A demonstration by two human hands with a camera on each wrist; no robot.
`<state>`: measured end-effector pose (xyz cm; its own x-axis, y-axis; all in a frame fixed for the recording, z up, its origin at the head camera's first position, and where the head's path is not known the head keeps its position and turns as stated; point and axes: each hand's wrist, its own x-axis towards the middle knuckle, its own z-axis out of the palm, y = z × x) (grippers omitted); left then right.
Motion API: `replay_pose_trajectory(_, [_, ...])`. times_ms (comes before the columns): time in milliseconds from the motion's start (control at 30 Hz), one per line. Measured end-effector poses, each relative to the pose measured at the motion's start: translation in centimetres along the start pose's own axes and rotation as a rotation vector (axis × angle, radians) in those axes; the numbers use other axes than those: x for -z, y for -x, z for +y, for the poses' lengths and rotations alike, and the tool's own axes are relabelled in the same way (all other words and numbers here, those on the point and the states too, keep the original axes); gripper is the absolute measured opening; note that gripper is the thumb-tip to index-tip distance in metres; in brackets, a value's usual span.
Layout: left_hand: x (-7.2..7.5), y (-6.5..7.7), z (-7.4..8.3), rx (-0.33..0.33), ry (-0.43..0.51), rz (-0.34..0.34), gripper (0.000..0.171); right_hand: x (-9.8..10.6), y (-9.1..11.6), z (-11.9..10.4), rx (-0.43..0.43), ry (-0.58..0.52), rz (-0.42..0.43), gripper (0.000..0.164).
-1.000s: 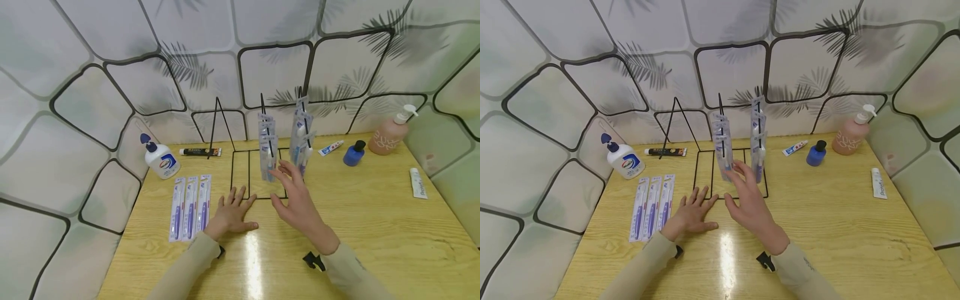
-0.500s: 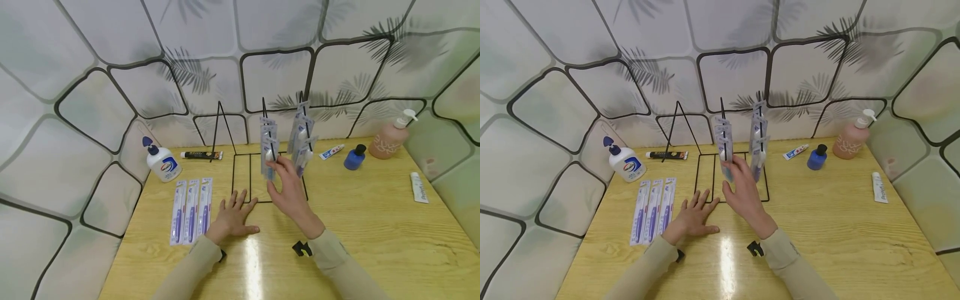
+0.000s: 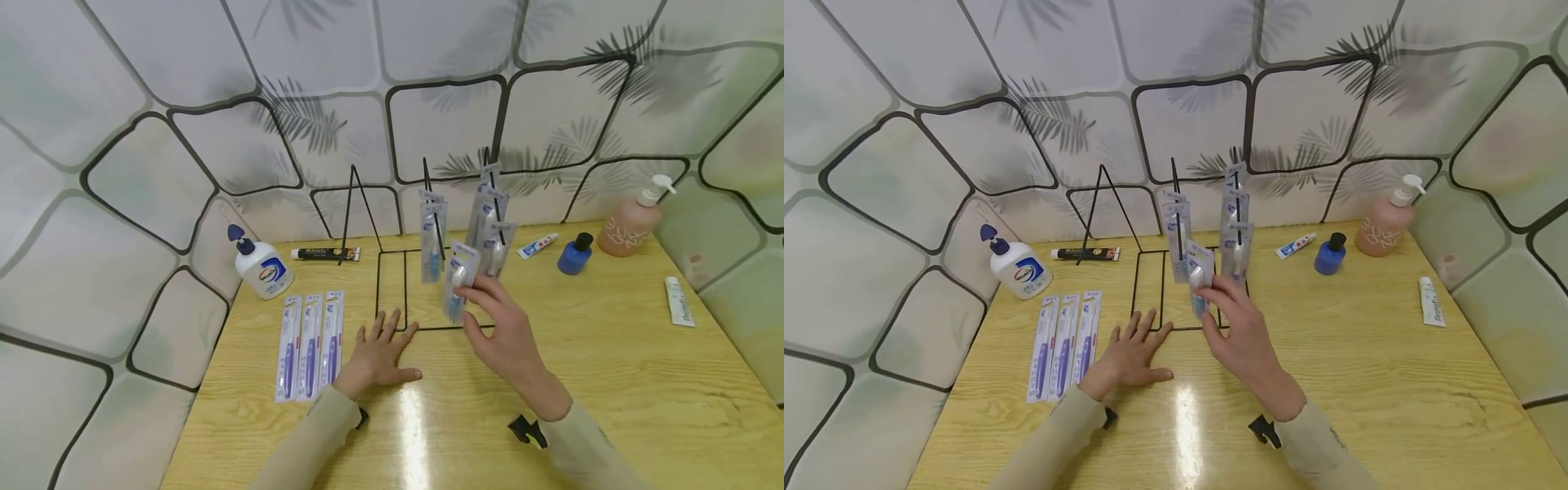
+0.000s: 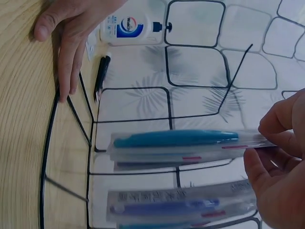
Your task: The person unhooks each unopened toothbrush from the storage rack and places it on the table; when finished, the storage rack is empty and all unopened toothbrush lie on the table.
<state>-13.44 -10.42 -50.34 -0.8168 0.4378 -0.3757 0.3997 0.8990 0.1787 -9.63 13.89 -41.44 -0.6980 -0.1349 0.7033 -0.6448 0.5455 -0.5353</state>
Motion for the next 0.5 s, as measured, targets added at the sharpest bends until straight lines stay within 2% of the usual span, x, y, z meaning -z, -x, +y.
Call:
replay_pose_trajectory(167, [-0.1, 0.1, -0.1, -0.017, 0.006, 0.004, 0.095, 3.2, 1.4, 0.3, 0.045, -0.002, 0.088, 0.030])
replay_pose_trajectory(267, [-0.1, 0.1, -0.1, -0.021, -0.001, 0.006, 0.095, 5.2, 2.3, 1.4, 0.035, 0.033, 0.154, 0.028])
replay_pose_trajectory(400, [-0.1, 0.2, -0.1, -0.021, 0.001, 0.008, 0.095, 7.5, 3.1, 4.3, -0.091, 0.110, 0.163, 0.025])
replay_pose_trajectory(500, [0.0, 0.2, -0.1, -0.022, 0.004, 0.009, 0.095, 8.5, 3.5, 7.2, -0.247, 0.184, 0.095, 0.019])
